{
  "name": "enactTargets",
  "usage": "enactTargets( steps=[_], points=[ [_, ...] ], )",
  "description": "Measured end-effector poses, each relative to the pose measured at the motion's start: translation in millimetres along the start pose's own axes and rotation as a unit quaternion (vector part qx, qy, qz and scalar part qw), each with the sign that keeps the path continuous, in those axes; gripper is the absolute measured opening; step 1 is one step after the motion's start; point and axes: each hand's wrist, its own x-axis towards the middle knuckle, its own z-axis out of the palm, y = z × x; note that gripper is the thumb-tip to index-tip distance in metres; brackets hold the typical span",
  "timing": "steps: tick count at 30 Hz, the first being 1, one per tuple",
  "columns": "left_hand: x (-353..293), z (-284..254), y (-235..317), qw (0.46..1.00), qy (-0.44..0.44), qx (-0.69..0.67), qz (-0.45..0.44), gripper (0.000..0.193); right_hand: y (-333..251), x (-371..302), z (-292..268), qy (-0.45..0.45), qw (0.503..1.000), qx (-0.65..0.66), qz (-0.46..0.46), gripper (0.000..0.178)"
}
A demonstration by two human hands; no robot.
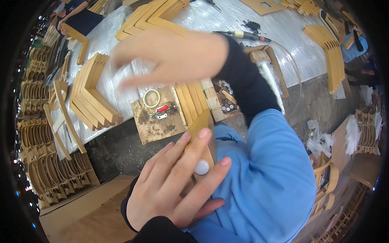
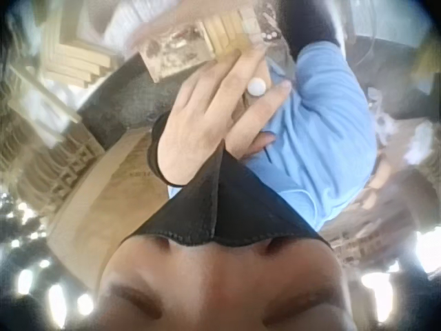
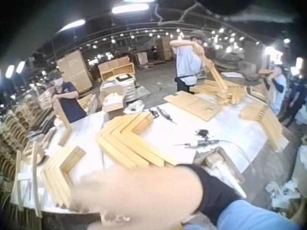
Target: The person inserts white plastic dowels into pre-drilled holes on small wooden blocks, then taps them flush with a white plastic mallet. They stack the finished blocks and handle L-shaped wooden frames on a plastic-covered workbench.
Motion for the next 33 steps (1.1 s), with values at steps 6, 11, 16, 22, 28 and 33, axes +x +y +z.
enactTargets(
  steps=[6, 11, 16, 22, 28, 33],
  points=[
    [8.6, 2.8, -6.6, 0.977, -0.019, 0.133, 0.164, 0.039, 87.4, -152.7, -15.9, -0.174, 0.829, -0.285, 0.449, 0.042],
    [-2.4, 19.3, -8.0, 0.978, 0.01, 0.159, 0.134, 0.037, 110.9, -206.5, 18.8, -0.171, 0.819, -0.183, 0.517, 0.045],
    [4.7, 9.9, 11.4, 0.995, 0.005, 0.079, 0.059, 0.038, 166.5, -240.6, 108.2, -0.164, 0.81, -0.242, 0.509, 0.023],
    [4.9, 5.8, 12.4, 0.993, -0.024, 0.097, 0.057, 0.034, 175.9, -258.4, 183.6, -0.012, 0.792, -0.242, 0.56, 0.058],
    [9.8, -5.4, 12.7, 0.991, -0.072, 0.093, 0.062, 0.029, 175.7, -273.2, 182.3, 0.043, 0.812, -0.259, 0.522, 0.047],
    [8.7, -5.6, 12.1, 0.99, -0.083, 0.091, 0.069, 0.028, 167.4, -277.2, 169.5, 0.092, 0.827, -0.169, 0.528, 0.025]
  ],
)
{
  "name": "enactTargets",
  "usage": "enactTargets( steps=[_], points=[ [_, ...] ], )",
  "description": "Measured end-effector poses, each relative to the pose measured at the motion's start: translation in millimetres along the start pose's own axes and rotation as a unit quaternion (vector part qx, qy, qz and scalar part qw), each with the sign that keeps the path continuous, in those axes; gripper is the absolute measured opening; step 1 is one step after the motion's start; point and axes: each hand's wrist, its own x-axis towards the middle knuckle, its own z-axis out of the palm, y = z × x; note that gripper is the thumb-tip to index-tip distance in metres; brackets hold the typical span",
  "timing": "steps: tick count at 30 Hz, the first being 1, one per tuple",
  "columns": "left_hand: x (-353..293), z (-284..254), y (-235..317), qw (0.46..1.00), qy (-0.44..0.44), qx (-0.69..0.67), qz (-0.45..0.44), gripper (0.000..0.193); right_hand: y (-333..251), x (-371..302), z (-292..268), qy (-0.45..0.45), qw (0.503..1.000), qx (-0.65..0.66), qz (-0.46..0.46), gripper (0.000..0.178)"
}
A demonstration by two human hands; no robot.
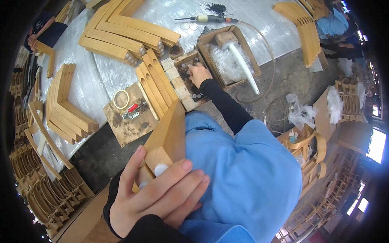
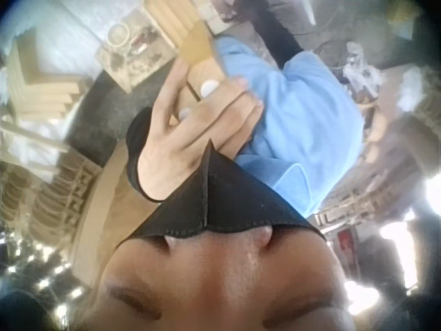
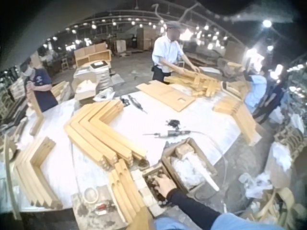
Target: The person inserts white plastic dowels into pre-drilled holes on small wooden blocks, then taps them flush with a white plastic mallet. They stack the finished blocks and handle L-shaped wooden frames on a plastic-covered workbench.
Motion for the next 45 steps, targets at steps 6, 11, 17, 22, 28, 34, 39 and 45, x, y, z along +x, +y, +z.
enactTargets(
  steps=[6, 11, 17, 22, 28, 34, 39, 45],
  points=[
    [-1.0, 0.0, 1.3, 1.0, -0.005, 0.002, -0.003, 0.03, -17.6, 1.1, -20.2, 0.095, 0.995, 0.03, -0.004, 0.019],
    [-2.5, 0.5, 0.9, 1.0, -0.005, -0.001, -0.003, 0.032, -15.5, 5.3, -23.3, 0.083, 0.996, 0.005, -0.003, 0.021],
    [-1.8, 2.7, -1.4, 1.0, 0.007, 0.007, 0.002, 0.033, -24.0, -1.2, -24.4, 0.048, 0.998, -0.05, -0.005, 0.038],
    [-0.7, 2.4, -1.2, 1.0, 0.011, 0.012, 0.005, 0.031, -20.7, -9.4, -16.4, -0.117, 0.991, -0.065, -0.005, 0.058],
    [-1.5, 6.9, -0.1, 1.0, 0.026, 0.013, 0.0, 0.029, -20.0, -21.4, 2.6, -0.114, 0.983, -0.145, -0.002, 0.056],
    [-3.7, 14.0, -1.0, 0.998, 0.054, 0.029, 0.004, 0.027, -6.7, -31.3, 14.5, -0.089, 0.989, -0.119, -0.002, 0.032],
    [-5.7, 16.8, -4.4, 0.997, 0.057, 0.046, 0.024, 0.027, -3.4, -25.0, 6.1, -0.049, 0.995, -0.088, -0.011, 0.023],
    [-5.4, 20.7, 0.4, 0.996, 0.091, -0.002, -0.01, 0.026, -7.7, -11.4, -24.5, -0.003, 0.999, -0.041, -0.014, 0.013]
  ],
)
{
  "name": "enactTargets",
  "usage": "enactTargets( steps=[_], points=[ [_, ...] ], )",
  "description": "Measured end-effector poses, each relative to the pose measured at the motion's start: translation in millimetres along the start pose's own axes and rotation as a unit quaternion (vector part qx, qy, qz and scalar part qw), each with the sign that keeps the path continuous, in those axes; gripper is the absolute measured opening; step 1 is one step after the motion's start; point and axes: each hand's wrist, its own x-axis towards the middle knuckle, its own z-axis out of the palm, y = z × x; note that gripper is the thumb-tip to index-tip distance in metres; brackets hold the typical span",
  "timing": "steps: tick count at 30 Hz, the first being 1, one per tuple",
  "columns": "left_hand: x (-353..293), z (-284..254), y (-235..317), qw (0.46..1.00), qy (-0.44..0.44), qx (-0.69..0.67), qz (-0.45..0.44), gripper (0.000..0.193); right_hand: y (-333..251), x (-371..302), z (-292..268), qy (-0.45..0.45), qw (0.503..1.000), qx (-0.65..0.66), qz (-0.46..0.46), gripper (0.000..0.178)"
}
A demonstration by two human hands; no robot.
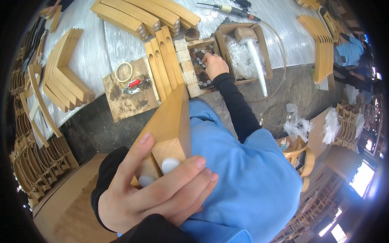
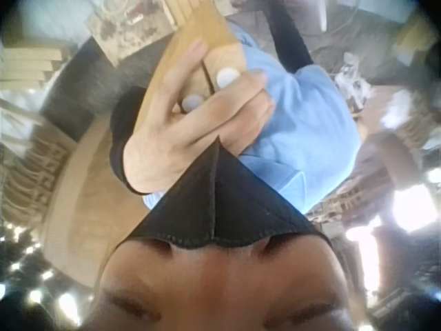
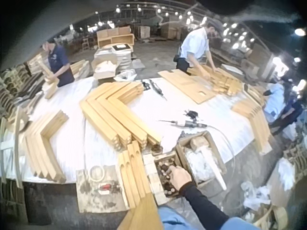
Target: The person inserts white plastic dowels into pre-drilled holes on small wooden blocks, then taps them flush with a white plastic mallet. They stack the finished blocks and handle L-shaped wooden frames on a plastic-covered workbench.
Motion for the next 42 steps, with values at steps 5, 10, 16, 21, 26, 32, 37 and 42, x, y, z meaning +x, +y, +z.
enactTargets(
  steps=[5, 10, 16, 21, 26, 32, 37, 42],
  points=[
    [-5.4, -4.1, -31.6, 0.985, 0.006, 0.03, 0.171, 0.023, -0.5, 17.7, -42.9, 0.062, 0.992, 0.109, 0.033, 0.013],
    [-45.1, -26.6, -89.6, 0.934, -0.023, -0.319, 0.156, 0.018, -3.3, 27.5, -119.3, 0.09, 0.979, 0.156, 0.093, 0.019],
    [-77.6, 125.5, -175.3, 0.638, 0.478, -0.555, -0.239, 0.036, -16.0, 16.0, -156.3, 0.176, 0.947, 0.191, 0.187, 0.049],
    [-125.1, 215.0, -186.5, 0.881, 0.07, -0.193, -0.427, 0.051, -11.1, -1.8, -145.1, -0.17, 0.98, -0.069, 0.074, 0.052],
    [-147.7, 218.8, -178.3, 0.795, -0.064, -0.264, -0.542, 0.061, -30.8, -42.2, -105.4, -0.361, 0.923, -0.13, -0.022, 0.092],
    [-141.6, 200.4, -191.3, 0.784, 0.001, -0.231, -0.576, 0.059, 8.2, -71.3, -60.5, -0.423, 0.873, -0.241, 0.042, 0.119],
    [-124.0, 191.3, -192.5, 0.798, 0.004, -0.219, -0.561, 0.057, -6.5, -75.9, -76.4, -0.307, 0.93, -0.154, 0.134, 0.117],
    [-111.8, 203.1, -192.2, 0.816, 0.006, -0.255, -0.518, 0.056, -5.4, -72.3, -84.0, -0.328, 0.926, -0.173, 0.073, 0.103]
  ],
)
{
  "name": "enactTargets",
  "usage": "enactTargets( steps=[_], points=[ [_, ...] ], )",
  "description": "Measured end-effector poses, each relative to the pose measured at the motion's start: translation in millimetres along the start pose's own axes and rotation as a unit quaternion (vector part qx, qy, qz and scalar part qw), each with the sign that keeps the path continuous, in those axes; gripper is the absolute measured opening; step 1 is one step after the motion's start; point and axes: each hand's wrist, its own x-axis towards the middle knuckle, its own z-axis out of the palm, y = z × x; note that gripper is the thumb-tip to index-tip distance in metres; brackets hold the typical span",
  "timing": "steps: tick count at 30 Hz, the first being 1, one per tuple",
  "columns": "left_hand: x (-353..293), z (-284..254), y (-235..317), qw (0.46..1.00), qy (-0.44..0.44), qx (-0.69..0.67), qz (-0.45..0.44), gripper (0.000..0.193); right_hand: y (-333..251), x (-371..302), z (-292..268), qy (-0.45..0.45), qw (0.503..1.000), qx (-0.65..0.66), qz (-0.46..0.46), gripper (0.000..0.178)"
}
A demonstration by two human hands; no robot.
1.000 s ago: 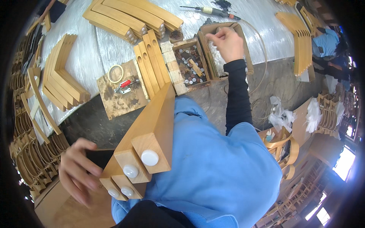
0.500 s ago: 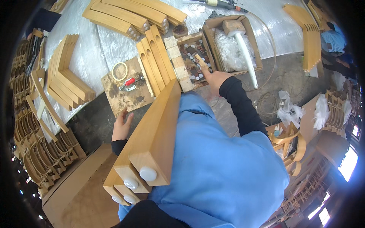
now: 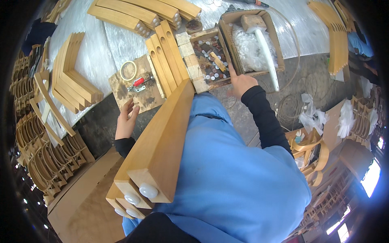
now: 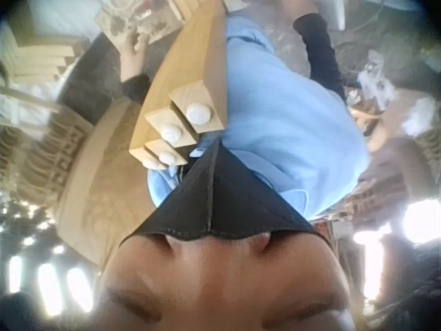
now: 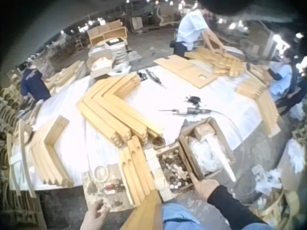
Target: The person inserts white plastic dowels into pre-drilled holes on small wooden blocks, then taps them flush with a white plastic mallet. They stack the finished blocks and handle L-shaped wooden frames on a plastic-covered workbench.
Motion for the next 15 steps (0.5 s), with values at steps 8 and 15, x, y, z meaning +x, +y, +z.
enactTargets(
  steps=[8, 15],
  points=[
    [2.7, 7.1, -6.7, 1.0, -0.002, 0.013, 0.015, 0.057, -7.7, 33.8, 8.8, 0.141, 0.986, 0.082, -0.039, 0.033],
    [3.8, 18.0, -12.4, 0.998, -0.019, 0.053, -0.004, 0.058, -23.5, 112.3, 46.3, 0.225, 0.972, 0.062, 0.036, 0.025]
  ],
)
